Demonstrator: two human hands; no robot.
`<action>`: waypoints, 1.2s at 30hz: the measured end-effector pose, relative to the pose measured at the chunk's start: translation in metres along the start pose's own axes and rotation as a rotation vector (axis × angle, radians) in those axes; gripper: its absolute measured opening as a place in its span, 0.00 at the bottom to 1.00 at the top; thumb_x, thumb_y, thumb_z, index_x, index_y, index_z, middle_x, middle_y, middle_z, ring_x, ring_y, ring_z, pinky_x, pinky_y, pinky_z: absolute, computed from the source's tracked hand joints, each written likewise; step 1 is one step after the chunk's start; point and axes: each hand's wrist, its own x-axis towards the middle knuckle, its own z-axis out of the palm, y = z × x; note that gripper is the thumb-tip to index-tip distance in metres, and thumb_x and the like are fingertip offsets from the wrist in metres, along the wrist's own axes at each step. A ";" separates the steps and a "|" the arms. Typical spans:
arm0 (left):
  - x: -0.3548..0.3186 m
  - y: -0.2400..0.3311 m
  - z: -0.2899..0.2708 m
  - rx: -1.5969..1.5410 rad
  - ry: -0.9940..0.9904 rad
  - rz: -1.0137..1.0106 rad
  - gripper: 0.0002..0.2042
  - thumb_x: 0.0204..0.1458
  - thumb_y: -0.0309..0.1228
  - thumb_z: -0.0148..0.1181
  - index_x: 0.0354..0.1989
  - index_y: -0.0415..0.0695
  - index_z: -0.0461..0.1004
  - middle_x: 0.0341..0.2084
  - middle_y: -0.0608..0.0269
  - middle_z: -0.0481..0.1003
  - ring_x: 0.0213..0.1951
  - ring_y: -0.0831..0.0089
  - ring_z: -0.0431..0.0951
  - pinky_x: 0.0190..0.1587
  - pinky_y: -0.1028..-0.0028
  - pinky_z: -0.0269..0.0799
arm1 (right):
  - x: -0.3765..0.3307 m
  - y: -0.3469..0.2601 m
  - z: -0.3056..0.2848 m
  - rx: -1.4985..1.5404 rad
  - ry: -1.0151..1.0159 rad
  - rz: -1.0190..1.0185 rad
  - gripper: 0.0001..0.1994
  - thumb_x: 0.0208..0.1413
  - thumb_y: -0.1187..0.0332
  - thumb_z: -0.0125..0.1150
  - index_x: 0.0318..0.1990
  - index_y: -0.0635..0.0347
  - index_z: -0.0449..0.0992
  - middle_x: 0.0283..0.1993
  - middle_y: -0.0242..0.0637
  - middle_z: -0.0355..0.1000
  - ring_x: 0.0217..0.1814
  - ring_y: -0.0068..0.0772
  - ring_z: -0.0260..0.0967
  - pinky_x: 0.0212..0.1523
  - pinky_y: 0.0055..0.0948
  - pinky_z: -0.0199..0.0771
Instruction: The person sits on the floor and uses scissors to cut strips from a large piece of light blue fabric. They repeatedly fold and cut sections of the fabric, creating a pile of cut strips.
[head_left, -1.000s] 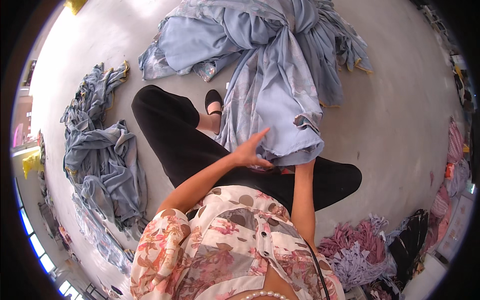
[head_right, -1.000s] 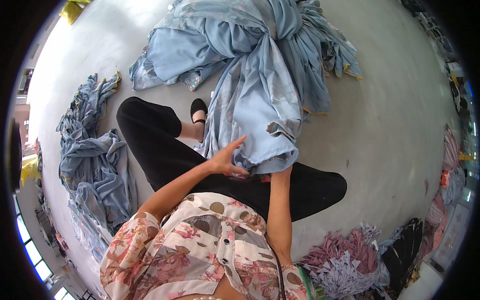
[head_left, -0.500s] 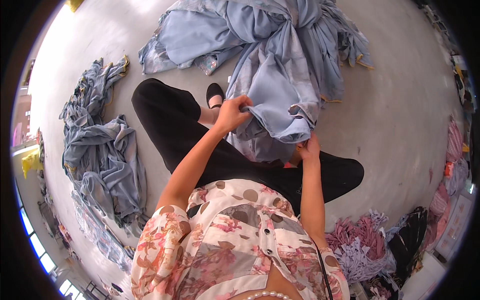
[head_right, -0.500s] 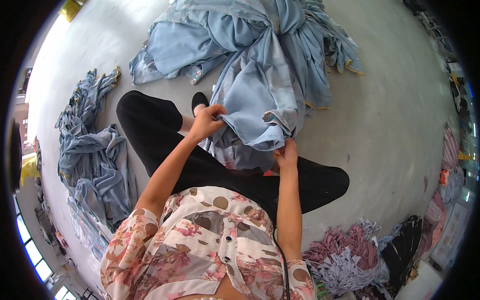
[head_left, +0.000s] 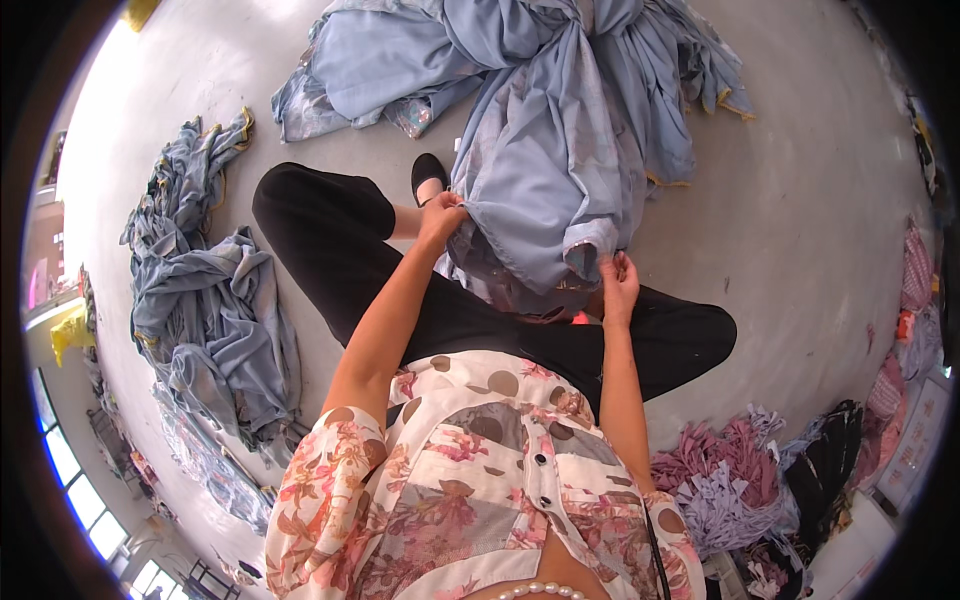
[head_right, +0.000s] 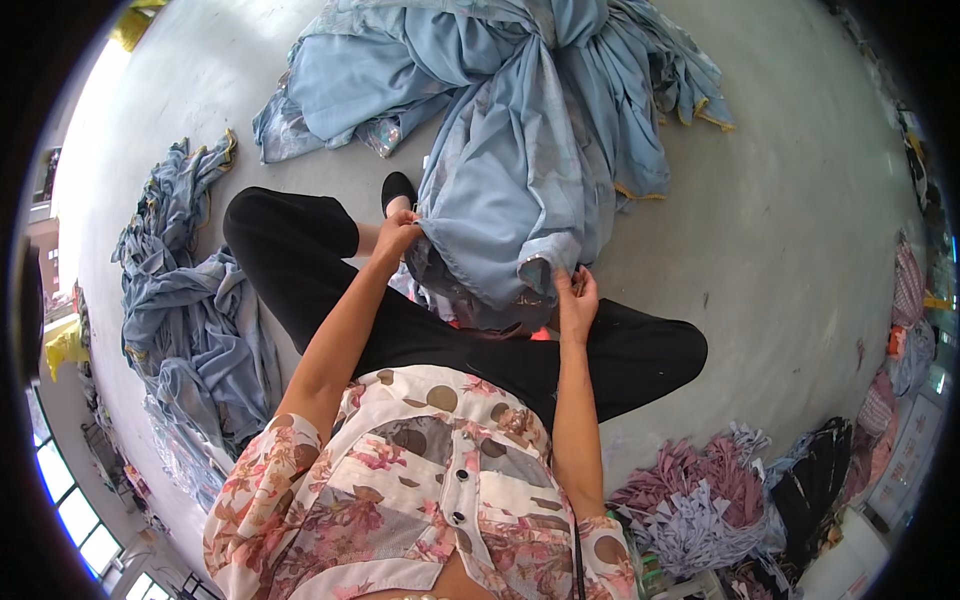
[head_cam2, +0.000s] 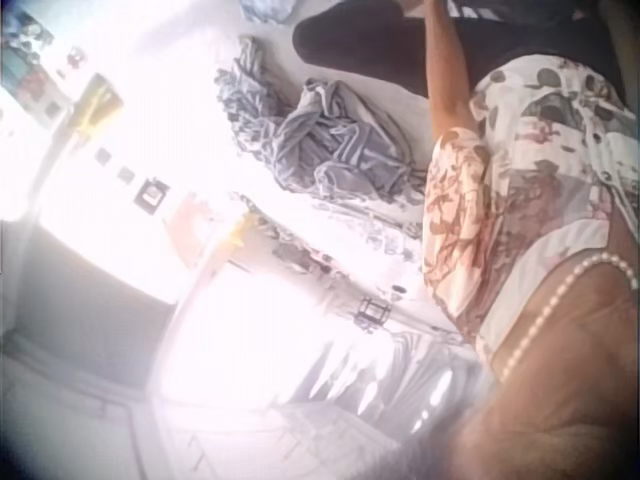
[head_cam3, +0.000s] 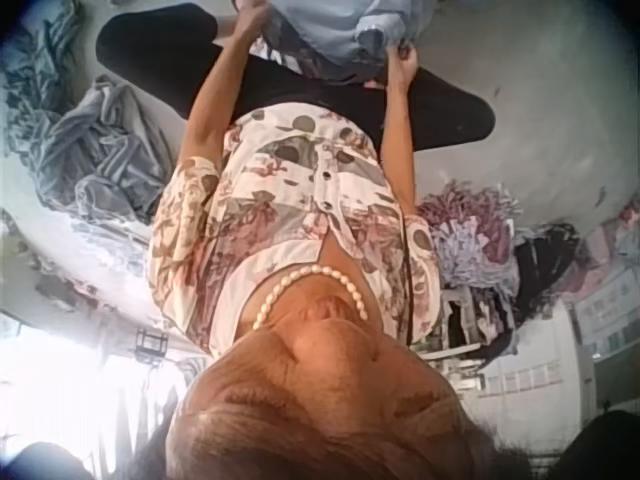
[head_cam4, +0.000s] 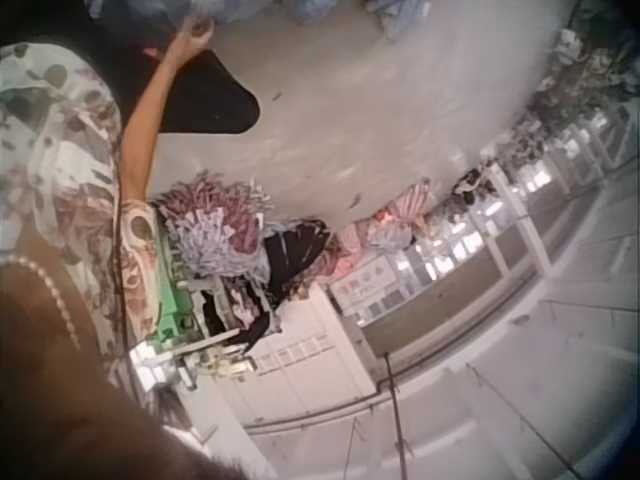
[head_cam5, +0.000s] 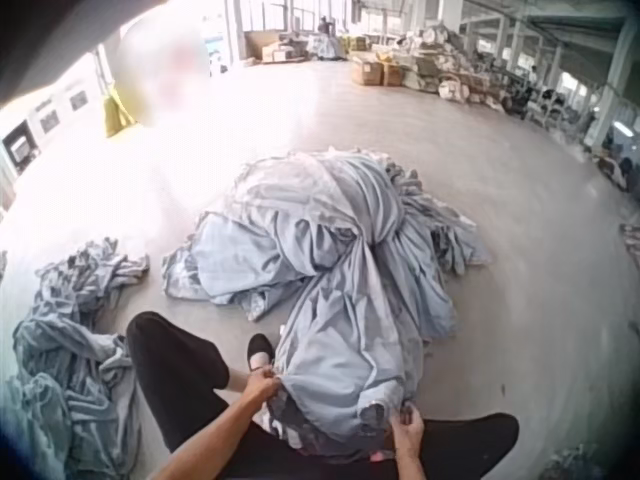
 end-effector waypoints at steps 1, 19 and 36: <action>-0.002 -0.004 0.001 0.097 0.031 0.069 0.08 0.38 0.29 0.59 0.27 0.42 0.71 0.17 0.68 0.70 0.22 0.79 0.69 0.26 0.78 0.63 | -0.003 0.003 -0.001 -0.236 -0.025 -0.084 0.26 0.46 0.63 0.65 0.48 0.73 0.64 0.45 0.40 0.69 0.46 0.26 0.67 0.45 0.21 0.65; -0.116 0.104 0.087 -1.008 -0.741 -0.297 0.19 0.47 0.22 0.52 0.50 0.42 0.63 0.47 0.58 0.70 0.46 0.64 0.73 0.52 0.63 0.65 | 0.015 -0.308 0.149 0.410 -0.870 -0.118 0.21 0.49 0.60 0.59 0.46 0.64 0.68 0.36 0.37 0.73 0.28 0.24 0.71 0.22 0.16 0.60; -0.058 -0.016 0.082 -0.884 -0.614 -0.574 0.20 0.58 0.36 0.33 0.51 0.35 0.63 0.45 0.50 0.70 0.46 0.59 0.73 0.48 0.61 0.70 | -0.023 -0.045 0.039 -0.174 -0.426 0.075 0.15 0.46 0.62 0.65 0.34 0.65 0.70 0.28 0.29 0.70 0.21 0.12 0.59 0.18 0.14 0.58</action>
